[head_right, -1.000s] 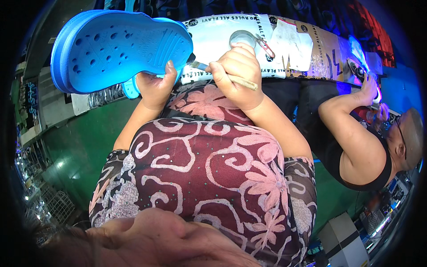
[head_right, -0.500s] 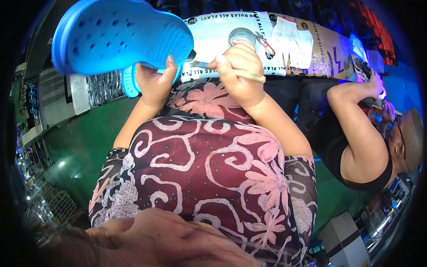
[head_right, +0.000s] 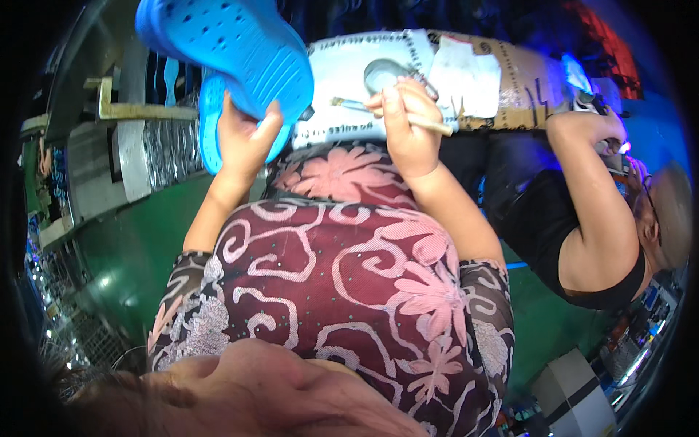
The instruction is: The person applies adhesive to shoe soles using a brush dipped in a container and places the glued soles onto an overhead conveyor.
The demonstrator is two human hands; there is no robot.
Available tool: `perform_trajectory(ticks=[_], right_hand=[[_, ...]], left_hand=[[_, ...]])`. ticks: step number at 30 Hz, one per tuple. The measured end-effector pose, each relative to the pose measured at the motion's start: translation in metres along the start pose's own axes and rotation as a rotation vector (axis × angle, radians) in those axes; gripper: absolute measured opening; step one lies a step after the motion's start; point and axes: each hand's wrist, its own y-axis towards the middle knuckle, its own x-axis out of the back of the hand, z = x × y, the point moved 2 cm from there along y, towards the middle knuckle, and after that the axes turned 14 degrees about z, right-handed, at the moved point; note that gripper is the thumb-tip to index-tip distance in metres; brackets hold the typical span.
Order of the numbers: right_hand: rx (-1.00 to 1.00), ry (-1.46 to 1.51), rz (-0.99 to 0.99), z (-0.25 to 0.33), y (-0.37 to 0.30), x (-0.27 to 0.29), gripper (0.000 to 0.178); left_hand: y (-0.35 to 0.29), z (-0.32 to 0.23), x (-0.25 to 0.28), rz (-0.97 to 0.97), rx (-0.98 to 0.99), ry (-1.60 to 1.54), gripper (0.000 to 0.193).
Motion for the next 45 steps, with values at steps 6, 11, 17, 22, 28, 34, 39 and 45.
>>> perform_trajectory(ticks=[6,11,17,22,28,34,39,45], right_hand=[[-0.149,0.265,-0.22,-0.008,-0.028,0.013,0.03],[-0.117,0.135,-0.193,-0.015,-0.045,0.02,0.038],[-0.204,0.235,-0.256,-0.015,-0.048,0.023,0.037],[-0.263,0.28,-0.285,-0.025,-0.053,0.024,0.035],[-0.3,0.374,-0.275,-0.035,-0.054,0.024,0.037],[-0.32,0.516,-0.259,-0.046,-0.052,0.002,0.032],[-0.369,0.452,-0.151,-0.049,-0.049,-0.006,0.036],[-0.394,0.307,-0.242,-0.059,-0.041,0.026,0.037]], left_hand=[[0.008,-0.077,0.034,0.311,0.012,-0.39,0.061],[0.053,-0.139,0.015,0.765,0.087,-0.587,0.073],[0.215,-0.186,-0.044,0.619,0.146,-1.016,0.04],[0.212,-0.181,-0.055,0.591,-0.178,-0.849,0.048],[0.095,-0.06,0.008,0.703,0.139,-0.343,0.046],[-0.034,0.079,0.145,-0.131,0.115,0.893,0.034],[-0.095,0.153,0.16,-0.05,0.649,0.751,0.049],[-0.082,0.191,0.169,-0.011,0.583,0.331,0.043]])
